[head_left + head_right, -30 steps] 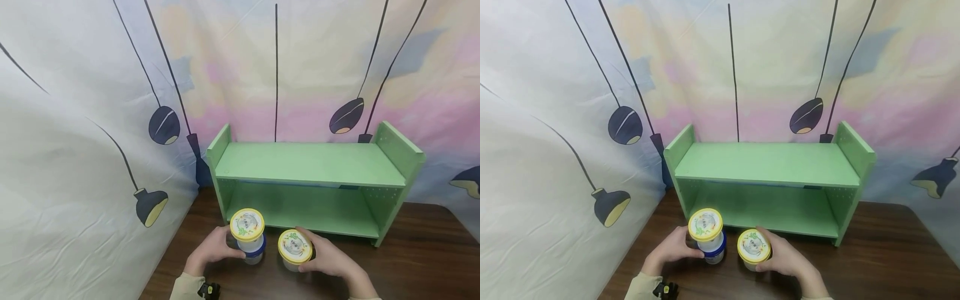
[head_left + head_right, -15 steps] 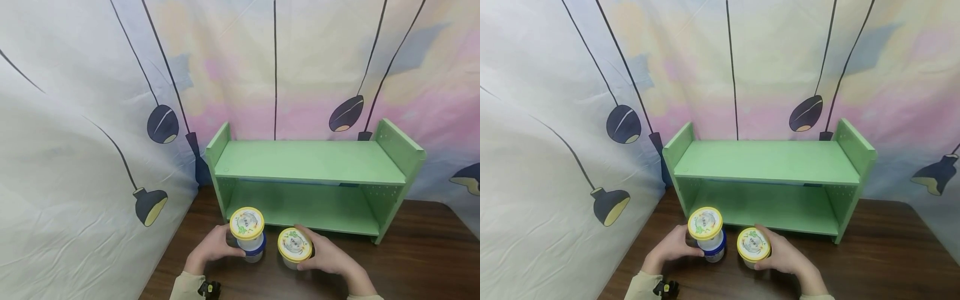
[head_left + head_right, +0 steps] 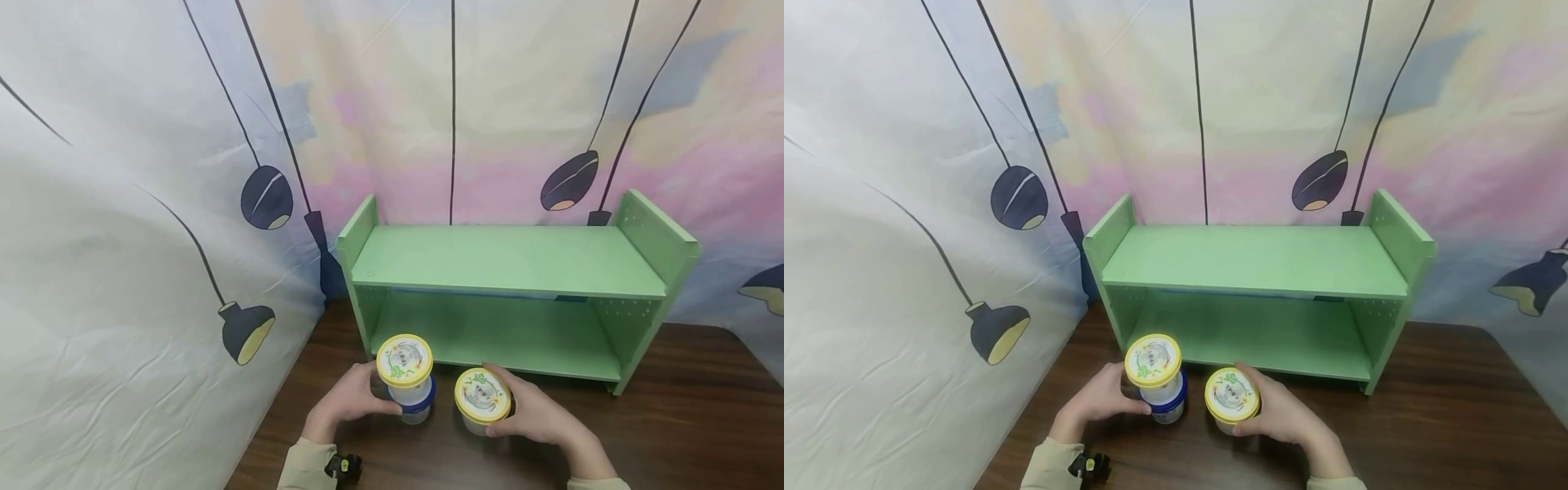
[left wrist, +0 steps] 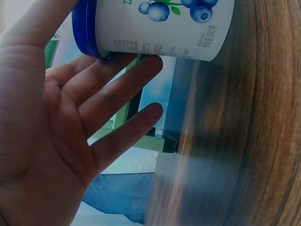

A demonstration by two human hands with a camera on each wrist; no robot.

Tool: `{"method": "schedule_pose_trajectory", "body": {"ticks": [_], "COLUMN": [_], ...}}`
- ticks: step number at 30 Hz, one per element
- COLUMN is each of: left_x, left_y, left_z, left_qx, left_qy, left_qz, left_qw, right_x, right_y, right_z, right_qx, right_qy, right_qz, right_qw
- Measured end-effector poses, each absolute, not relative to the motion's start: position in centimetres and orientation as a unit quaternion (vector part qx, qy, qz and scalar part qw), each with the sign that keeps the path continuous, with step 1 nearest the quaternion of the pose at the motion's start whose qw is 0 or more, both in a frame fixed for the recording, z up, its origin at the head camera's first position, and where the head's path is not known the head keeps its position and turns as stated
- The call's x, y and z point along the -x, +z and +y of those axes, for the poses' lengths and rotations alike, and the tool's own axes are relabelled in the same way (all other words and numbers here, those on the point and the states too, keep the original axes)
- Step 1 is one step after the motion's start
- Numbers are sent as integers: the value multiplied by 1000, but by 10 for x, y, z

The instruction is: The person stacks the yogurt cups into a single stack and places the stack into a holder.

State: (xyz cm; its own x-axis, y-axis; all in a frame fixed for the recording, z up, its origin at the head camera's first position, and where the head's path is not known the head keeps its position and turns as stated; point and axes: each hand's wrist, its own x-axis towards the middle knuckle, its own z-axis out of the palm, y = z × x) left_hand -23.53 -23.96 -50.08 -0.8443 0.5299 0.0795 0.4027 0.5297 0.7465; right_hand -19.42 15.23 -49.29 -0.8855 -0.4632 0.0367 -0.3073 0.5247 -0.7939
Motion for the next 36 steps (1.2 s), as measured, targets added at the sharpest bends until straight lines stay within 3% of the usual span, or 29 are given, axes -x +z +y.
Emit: {"method": "schedule_pose_trajectory", "body": {"ticks": [36], "left_x": [237], "left_y": [-503], "left_z": [-239], "left_qx": [-267], "left_qy": [414], "left_qz": [866], "left_qw": [80], "right_x": [189], "right_y": [-479], "right_z": [152], "right_qx": [170], "right_qy": [-462], "right_qz": [869], "right_qw": [45]}}
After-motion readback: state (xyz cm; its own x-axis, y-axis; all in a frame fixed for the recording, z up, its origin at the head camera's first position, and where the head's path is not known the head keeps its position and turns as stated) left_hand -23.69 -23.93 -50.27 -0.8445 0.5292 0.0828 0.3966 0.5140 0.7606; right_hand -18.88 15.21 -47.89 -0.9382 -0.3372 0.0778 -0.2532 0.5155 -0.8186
